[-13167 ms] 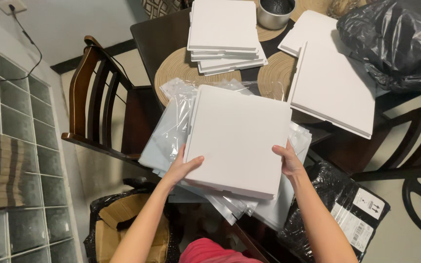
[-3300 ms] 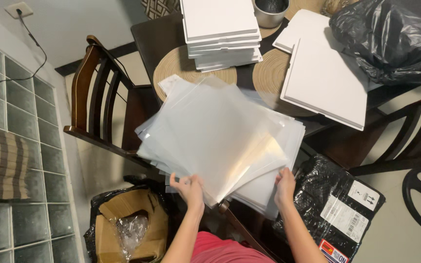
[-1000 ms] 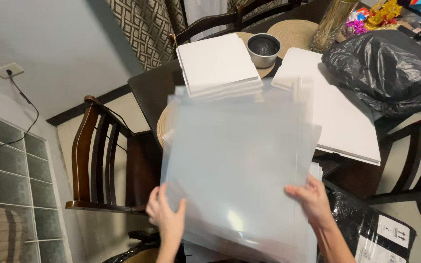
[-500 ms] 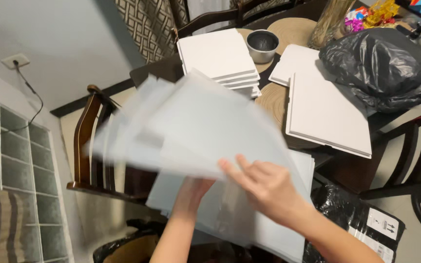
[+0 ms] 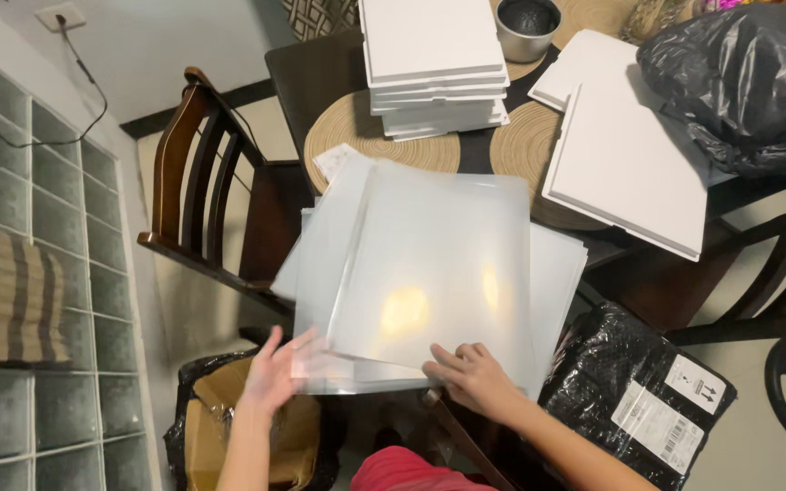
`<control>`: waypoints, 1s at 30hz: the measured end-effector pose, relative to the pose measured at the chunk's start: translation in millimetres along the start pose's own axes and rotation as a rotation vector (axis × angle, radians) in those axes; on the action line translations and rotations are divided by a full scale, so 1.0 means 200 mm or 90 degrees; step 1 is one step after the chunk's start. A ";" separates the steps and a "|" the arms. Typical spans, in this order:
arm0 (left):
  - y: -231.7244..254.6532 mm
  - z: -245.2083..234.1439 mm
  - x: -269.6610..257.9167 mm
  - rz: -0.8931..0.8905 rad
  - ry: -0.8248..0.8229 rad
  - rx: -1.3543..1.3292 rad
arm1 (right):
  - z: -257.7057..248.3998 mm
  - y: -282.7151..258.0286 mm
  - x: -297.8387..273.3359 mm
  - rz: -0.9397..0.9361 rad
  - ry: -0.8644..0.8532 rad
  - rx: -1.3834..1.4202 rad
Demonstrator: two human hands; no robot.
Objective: The person removes square boards from plastic sleeves by hand, stacks the boards on a table, and places the empty plastic sleeves and bubble wrap into a bin on the floor.
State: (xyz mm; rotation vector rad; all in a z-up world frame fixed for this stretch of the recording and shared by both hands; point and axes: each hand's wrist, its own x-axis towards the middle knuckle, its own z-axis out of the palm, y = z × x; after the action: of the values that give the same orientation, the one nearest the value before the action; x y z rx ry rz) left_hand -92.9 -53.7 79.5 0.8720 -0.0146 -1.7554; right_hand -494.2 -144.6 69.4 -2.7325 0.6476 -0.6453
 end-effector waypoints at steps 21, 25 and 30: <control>-0.19 -0.30 0.52 0.278 0.249 0.584 | -0.11 0.51 0.08 0.809 0.056 0.535; -0.27 -0.21 0.36 0.324 0.265 0.519 | -0.14 0.44 0.09 0.835 0.082 0.577; -0.27 -0.18 0.23 0.403 0.294 0.525 | -0.10 0.36 0.13 0.769 0.199 0.627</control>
State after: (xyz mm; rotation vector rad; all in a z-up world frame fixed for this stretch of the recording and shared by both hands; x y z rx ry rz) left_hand -121.1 -57.3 5.1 1.6326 -0.6733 -0.8919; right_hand -509.3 -223.3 71.8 -1.0436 1.3610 -0.7324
